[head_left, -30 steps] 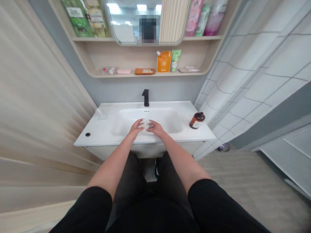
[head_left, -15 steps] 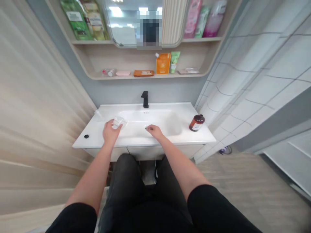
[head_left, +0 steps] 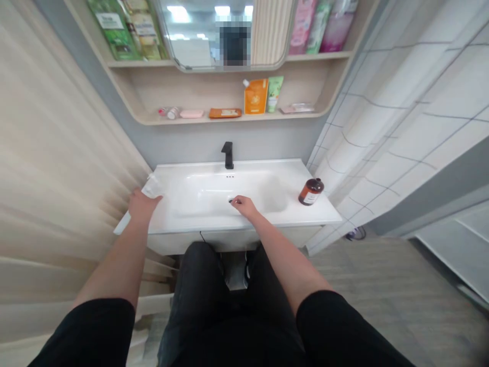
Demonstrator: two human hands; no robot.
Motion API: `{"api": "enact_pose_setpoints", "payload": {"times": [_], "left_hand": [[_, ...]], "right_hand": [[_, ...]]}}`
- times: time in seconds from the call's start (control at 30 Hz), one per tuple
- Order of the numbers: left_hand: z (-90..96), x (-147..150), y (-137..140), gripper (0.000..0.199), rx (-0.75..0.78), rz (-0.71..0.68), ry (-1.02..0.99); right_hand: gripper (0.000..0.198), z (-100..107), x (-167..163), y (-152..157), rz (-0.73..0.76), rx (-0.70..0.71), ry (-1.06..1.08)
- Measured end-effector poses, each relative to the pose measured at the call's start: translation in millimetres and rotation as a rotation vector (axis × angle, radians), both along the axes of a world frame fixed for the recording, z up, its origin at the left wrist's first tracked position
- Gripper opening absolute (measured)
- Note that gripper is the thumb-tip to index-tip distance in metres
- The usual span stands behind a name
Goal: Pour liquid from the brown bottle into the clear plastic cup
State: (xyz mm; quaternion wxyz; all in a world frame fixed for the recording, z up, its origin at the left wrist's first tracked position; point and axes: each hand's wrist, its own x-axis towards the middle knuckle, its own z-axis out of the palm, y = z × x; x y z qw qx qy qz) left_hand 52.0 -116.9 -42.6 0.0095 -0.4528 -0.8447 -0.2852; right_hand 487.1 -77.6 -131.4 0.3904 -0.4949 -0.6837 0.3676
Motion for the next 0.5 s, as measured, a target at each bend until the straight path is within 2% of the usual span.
{"api": "enact_pose_setpoints", "payload": {"times": [0.07,0.13,0.23,0.3,0.37,0.43,0.5], "left_hand": [[1.9,-2.3,-9.4,0.085,0.066,0.022,0.047],[0.5,-8.1,-27.3,0.064,0.131,0.096,0.119],[-10.3,-18.7,-60.9,0.045,0.078,0.182,0.243],[-21.5,-23.6,-78.3,0.044,-0.006,0.174,0.315],[-32.4,-26.5,-86.9,0.052,-0.080,0.152,0.335],[-40.3,-29.2,-87.2,0.059,-0.150,0.116,0.297],[-44.1,-32.8,-82.9,0.056,-0.184,0.080,0.210]], "right_hand": [[0.016,-0.1,0.5,0.5,0.007,0.007,-0.004],[0.016,0.1,0.8,0.7,0.016,0.008,-0.001],[0.017,1.1,0.2,0.4,0.016,0.002,0.010],[0.016,2.4,-0.6,-0.3,0.008,0.005,-0.001],[0.014,4.0,-1.2,-1.3,0.004,0.008,-0.026],[0.013,5.4,-1.1,-2.5,0.005,0.013,-0.047],[0.014,6.0,-0.4,-3.4,0.000,0.029,-0.065]]}}
